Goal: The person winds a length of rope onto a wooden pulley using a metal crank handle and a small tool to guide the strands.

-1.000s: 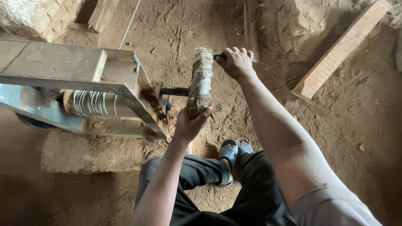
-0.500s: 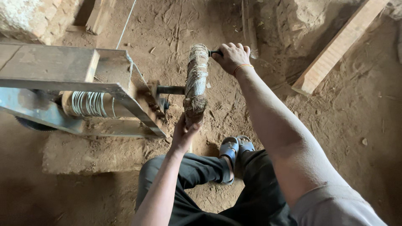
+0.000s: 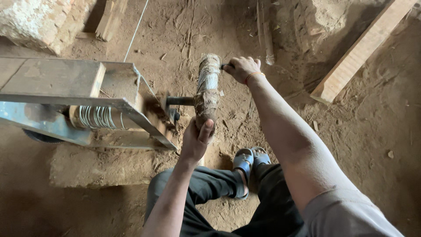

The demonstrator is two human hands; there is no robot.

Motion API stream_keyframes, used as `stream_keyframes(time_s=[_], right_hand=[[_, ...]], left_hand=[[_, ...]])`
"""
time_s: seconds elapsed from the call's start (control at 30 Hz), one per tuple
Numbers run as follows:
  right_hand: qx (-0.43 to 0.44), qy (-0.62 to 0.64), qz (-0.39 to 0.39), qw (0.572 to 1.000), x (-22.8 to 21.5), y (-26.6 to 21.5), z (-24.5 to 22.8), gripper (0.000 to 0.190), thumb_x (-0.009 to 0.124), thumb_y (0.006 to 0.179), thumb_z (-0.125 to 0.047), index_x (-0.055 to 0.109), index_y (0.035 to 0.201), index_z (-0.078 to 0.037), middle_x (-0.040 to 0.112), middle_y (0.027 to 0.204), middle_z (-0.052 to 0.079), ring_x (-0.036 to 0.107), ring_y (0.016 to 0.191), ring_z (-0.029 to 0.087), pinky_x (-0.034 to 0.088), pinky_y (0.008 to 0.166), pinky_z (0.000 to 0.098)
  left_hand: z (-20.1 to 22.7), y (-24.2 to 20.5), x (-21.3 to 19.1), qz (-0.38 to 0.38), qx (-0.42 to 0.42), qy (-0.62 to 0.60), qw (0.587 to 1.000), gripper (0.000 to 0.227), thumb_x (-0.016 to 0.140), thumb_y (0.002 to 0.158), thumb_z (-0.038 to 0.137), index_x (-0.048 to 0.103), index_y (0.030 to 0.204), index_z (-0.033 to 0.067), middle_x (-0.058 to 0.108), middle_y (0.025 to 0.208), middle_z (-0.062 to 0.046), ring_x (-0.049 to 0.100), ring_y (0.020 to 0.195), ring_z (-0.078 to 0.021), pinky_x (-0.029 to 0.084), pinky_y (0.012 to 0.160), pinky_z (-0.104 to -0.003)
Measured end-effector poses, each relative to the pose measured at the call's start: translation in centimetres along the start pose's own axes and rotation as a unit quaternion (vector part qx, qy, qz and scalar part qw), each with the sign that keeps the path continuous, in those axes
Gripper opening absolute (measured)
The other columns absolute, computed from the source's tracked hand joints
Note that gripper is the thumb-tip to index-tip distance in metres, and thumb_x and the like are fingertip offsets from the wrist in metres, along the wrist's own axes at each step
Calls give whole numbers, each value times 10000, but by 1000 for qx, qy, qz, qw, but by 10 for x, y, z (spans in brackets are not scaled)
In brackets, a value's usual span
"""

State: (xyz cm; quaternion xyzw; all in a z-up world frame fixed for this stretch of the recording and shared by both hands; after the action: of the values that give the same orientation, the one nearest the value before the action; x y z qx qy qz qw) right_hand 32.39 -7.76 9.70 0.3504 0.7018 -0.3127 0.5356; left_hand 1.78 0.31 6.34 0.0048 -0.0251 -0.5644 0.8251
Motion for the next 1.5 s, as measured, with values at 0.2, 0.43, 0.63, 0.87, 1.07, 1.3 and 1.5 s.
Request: stream_keyframes(time_s=[0.2,0.43,0.63,0.87,1.07,1.3,1.5], right_hand=[[-23,-10,-3,1000,9,3,7,465,525,979,-644,727,1089,-240,717,1147,30,615,1166,313,358,988,553],[-16,-9,6,1000,13,-1,3,463,536,964,-641,735,1045,-230,734,1070,30,631,1127,307,363,961,557],[-22,-12,24,999,15,0,6,473,539,973,-642,736,1040,-217,734,1054,39,627,1123,314,363,975,544],[-13,-8,18,1000,14,-1,5,462,544,972,-638,733,1051,-224,726,1098,38,611,1162,312,358,994,548],[-26,-10,31,999,18,2,8,460,547,964,-641,735,1039,-228,709,1151,33,589,1196,313,355,1000,549],[-18,0,53,998,32,0,10,429,550,983,-591,696,1150,-223,647,1259,82,521,1250,344,303,1077,522],[-50,-12,116,992,58,-6,19,450,619,953,-555,647,1233,-204,624,1262,120,486,1272,352,270,1101,495]], left_hand=[[9,6,-1,-15,-12,-65,998,645,612,937,641,530,1085,19,509,715,9,470,563,-69,421,469,-241],[10,10,-3,38,42,105,993,800,485,918,779,602,1070,2,610,734,-2,631,611,-86,547,502,-266],[27,5,3,82,16,137,987,918,556,888,597,306,1496,-43,730,887,-180,740,709,-237,627,581,-355],[93,23,24,146,257,369,881,1106,825,885,282,63,1627,-23,346,1499,-442,516,1328,-548,523,1052,-558],[108,51,31,130,117,417,892,1027,824,834,231,155,1592,49,509,1280,-369,724,915,-384,654,620,-391],[101,69,28,102,68,458,880,957,805,876,201,178,1588,69,514,1201,-410,740,751,-323,640,487,-328],[108,90,27,74,33,478,875,978,808,855,180,160,1579,66,472,1237,-464,739,791,-291,641,552,-300]])
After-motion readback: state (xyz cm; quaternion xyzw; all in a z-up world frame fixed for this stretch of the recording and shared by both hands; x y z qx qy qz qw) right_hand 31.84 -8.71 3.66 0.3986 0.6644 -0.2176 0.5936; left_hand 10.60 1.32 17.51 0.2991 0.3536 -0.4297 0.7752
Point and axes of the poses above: each hand's wrist, its own y-axis towards the middle knuckle, its own x-axis out of the palm, z = x × y, the point moved 2 cm from there along y, towards the middle knuckle
